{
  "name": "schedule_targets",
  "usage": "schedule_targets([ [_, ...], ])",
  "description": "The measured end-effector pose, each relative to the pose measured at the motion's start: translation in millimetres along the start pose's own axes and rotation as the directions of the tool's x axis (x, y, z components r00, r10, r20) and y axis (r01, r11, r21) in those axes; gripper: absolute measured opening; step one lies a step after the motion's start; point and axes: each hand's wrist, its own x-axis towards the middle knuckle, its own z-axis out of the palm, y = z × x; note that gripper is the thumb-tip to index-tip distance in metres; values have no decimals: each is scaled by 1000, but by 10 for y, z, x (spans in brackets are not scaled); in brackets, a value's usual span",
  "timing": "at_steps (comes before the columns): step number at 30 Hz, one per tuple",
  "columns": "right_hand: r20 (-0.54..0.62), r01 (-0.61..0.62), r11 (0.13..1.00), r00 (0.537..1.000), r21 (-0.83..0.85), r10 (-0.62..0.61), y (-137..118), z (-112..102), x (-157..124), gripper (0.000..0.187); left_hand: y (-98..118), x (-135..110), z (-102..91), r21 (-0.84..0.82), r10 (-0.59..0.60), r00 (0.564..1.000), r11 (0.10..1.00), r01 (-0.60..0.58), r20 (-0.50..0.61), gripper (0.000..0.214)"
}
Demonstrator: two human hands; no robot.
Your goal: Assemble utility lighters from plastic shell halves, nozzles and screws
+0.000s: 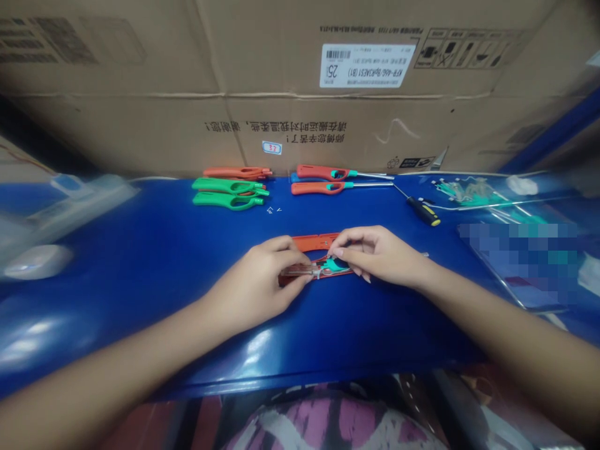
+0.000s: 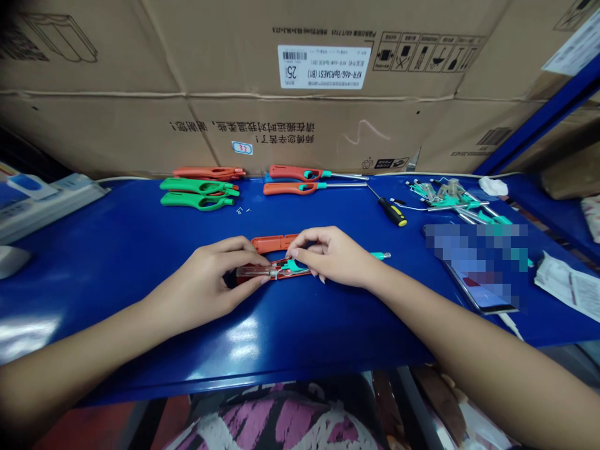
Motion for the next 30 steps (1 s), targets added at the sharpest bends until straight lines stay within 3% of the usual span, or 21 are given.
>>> schedule_targets([
  [6,-29,32,999,999,-42,-33,32,-7,-17,24,4,-14,-33,14,-70,997,998,69,40,13],
  [9,-79,158,978,982,-138,-170,64,5,-30,20,-18,11,-56,-24,-85,994,996,87,61,12],
  [13,-38,409,804,882,-432,-470,101,47,-51,7,-60,57,-63,-103,-134,987,984,143,83,10],
  [15,24,466,697,840,-545,-542,119,71,-59,8,-76,70,-62,-122,-173,981,976,183,90,11],
  [22,246,567,514,789,-644,-563,139,96,-54,15,-96,63,-81,-102,-138,987,984,145,78,8],
  [27,266,564,463,783,-684,-562,135,70,-51,17,-105,58,-78,-76,-131,989,988,136,69,8],
  [30,311,596,400,752,-696,-581,131,61,-68,18,-97,58,-71,-56,-140,987,988,144,77,8],
])
